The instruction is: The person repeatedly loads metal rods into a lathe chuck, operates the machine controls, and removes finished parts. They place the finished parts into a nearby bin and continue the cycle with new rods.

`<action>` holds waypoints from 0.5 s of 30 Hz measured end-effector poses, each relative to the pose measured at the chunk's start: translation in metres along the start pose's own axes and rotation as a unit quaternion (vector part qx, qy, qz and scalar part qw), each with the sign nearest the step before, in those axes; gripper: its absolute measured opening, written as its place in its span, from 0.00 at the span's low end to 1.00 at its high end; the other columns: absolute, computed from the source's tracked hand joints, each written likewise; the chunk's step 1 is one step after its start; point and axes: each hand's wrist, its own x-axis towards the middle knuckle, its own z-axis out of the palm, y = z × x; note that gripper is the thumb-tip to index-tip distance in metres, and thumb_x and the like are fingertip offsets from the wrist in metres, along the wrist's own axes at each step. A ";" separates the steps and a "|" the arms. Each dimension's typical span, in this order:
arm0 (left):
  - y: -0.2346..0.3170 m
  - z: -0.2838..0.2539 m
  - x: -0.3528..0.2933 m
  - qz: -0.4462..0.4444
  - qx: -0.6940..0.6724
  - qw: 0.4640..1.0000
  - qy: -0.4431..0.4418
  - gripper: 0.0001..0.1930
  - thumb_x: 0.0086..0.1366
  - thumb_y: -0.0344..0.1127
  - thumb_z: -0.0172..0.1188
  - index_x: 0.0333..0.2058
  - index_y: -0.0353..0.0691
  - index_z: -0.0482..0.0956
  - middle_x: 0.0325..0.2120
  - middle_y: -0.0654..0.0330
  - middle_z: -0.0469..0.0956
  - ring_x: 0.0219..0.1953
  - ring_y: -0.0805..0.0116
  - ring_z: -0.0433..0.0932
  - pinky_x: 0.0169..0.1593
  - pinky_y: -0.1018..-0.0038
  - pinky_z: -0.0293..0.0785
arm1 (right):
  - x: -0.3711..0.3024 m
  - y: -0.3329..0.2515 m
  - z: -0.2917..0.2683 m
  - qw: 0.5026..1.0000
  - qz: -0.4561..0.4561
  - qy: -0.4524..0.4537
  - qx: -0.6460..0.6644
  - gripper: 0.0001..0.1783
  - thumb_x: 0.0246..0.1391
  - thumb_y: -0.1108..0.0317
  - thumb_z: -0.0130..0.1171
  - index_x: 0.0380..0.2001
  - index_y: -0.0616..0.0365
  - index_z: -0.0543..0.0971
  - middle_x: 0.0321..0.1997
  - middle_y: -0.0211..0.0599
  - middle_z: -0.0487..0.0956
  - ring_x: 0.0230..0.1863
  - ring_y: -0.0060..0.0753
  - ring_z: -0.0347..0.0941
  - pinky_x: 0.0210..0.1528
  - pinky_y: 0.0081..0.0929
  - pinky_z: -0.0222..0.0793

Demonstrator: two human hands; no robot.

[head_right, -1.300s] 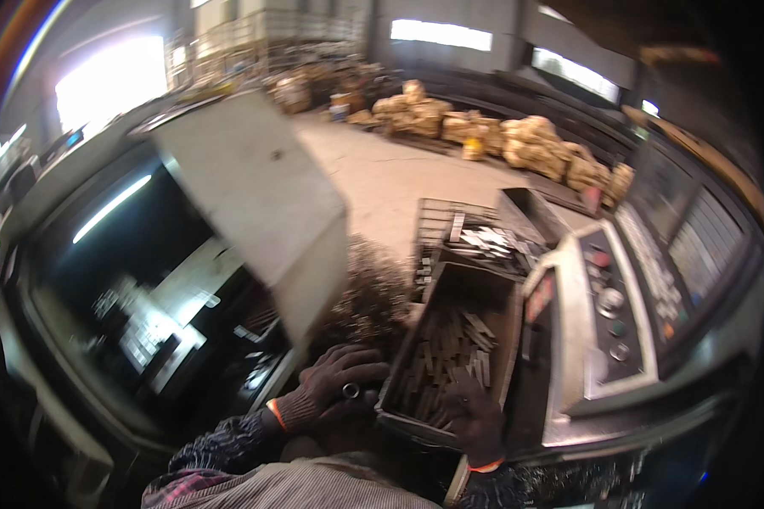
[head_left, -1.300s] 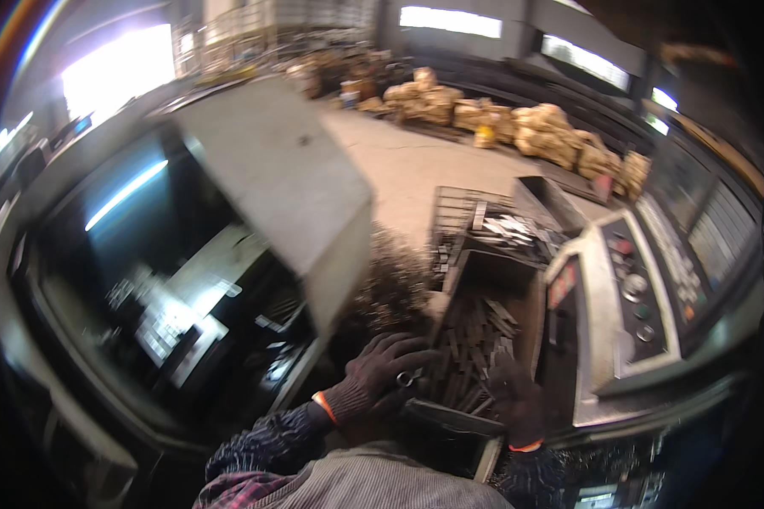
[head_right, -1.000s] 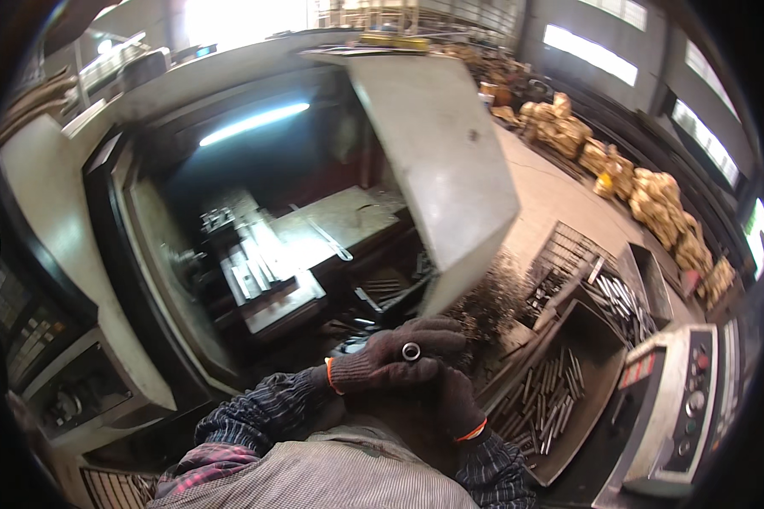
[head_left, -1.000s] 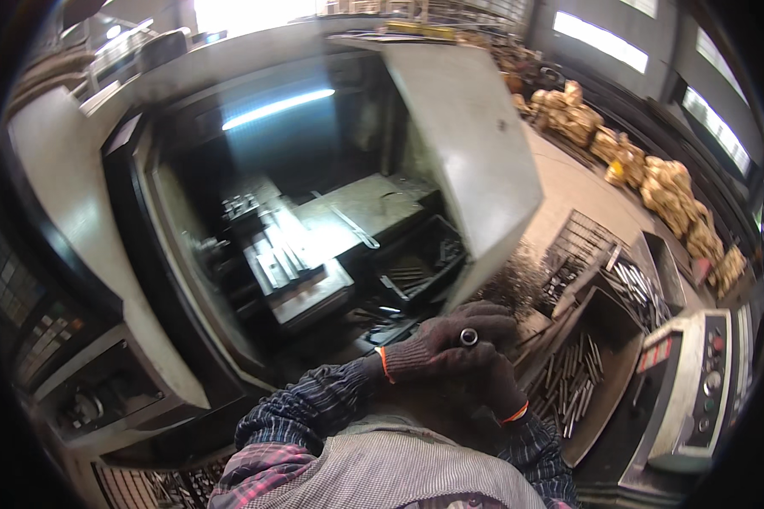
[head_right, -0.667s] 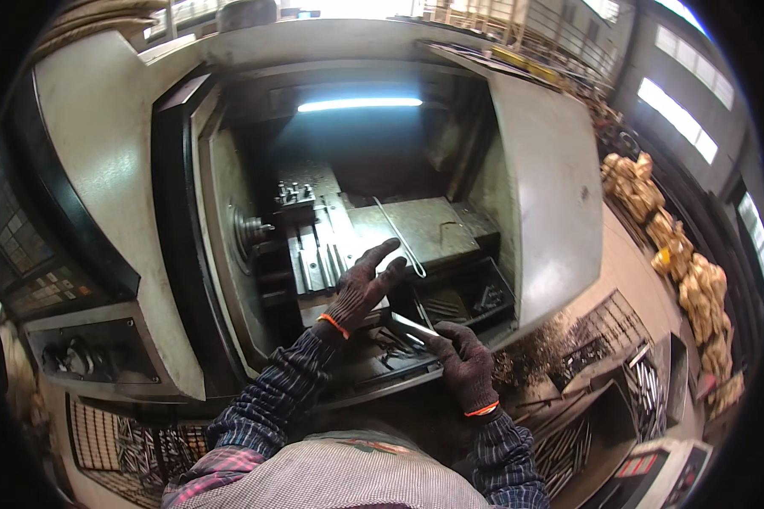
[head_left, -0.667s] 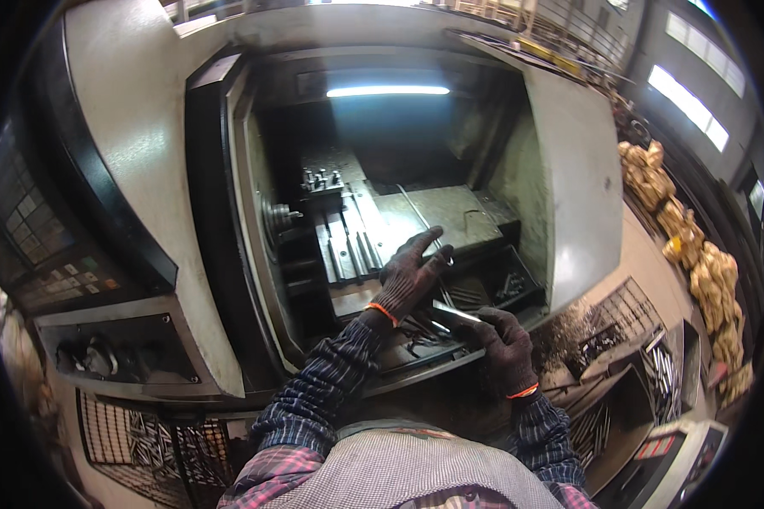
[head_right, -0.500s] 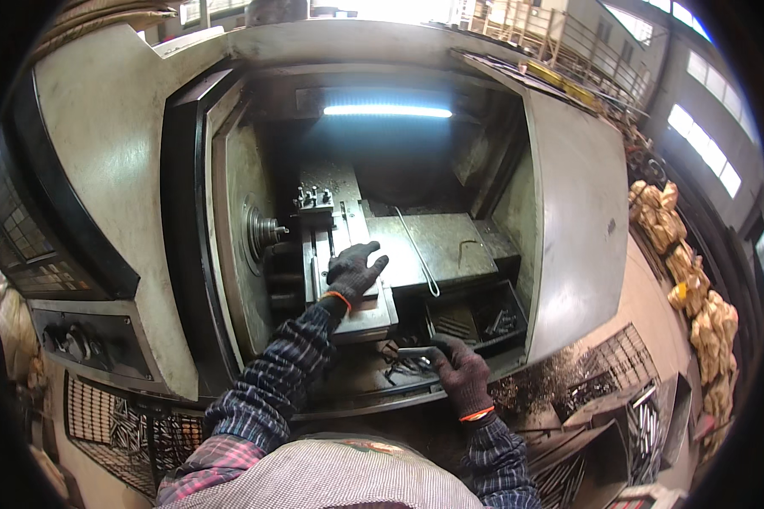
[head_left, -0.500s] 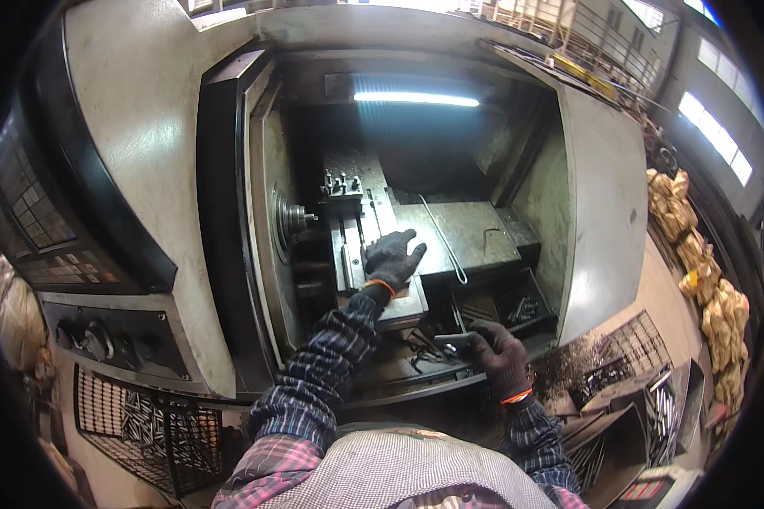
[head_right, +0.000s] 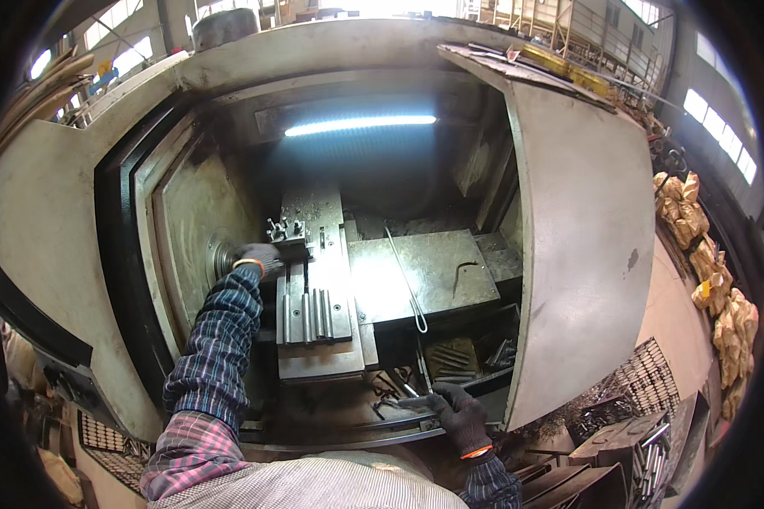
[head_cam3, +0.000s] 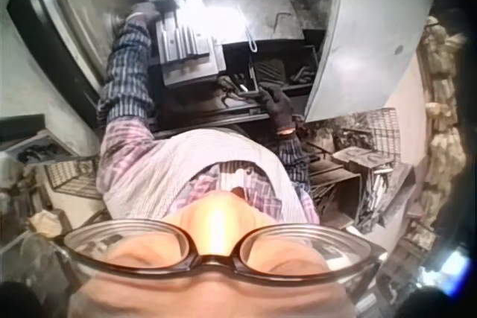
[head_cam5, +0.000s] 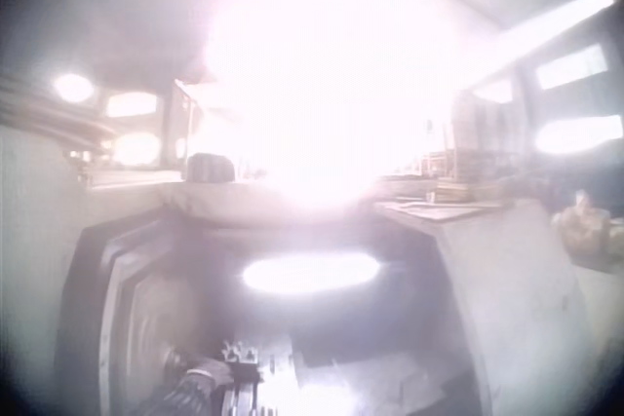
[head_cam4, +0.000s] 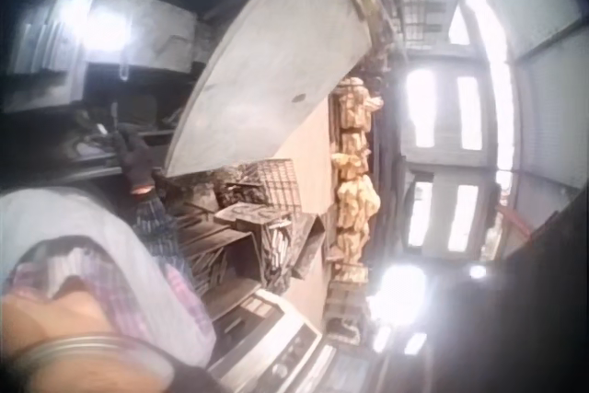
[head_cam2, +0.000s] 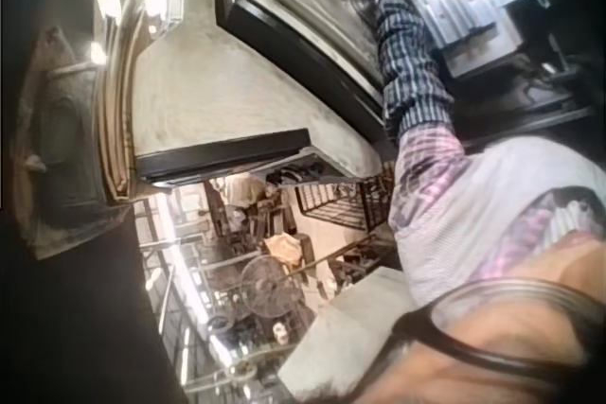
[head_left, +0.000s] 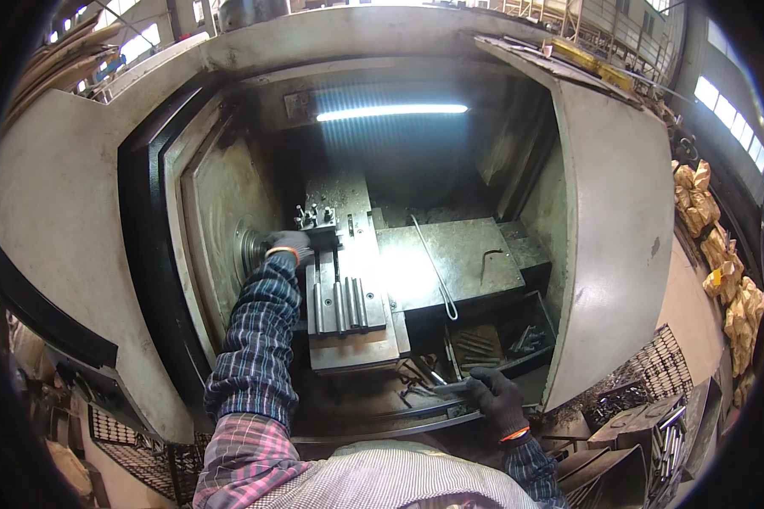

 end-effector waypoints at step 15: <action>0.076 -0.088 -0.244 0.090 -0.761 0.551 0.330 0.16 0.67 0.35 0.68 0.52 0.40 0.81 0.37 0.64 0.83 0.39 0.74 0.81 0.46 0.73 0.77 | 0.089 -0.012 0.070 0.977 0.037 -0.002 0.212 0.15 0.65 0.63 0.64 0.49 0.63 0.81 0.40 0.35 0.84 0.40 0.22 0.77 0.44 0.24 0.74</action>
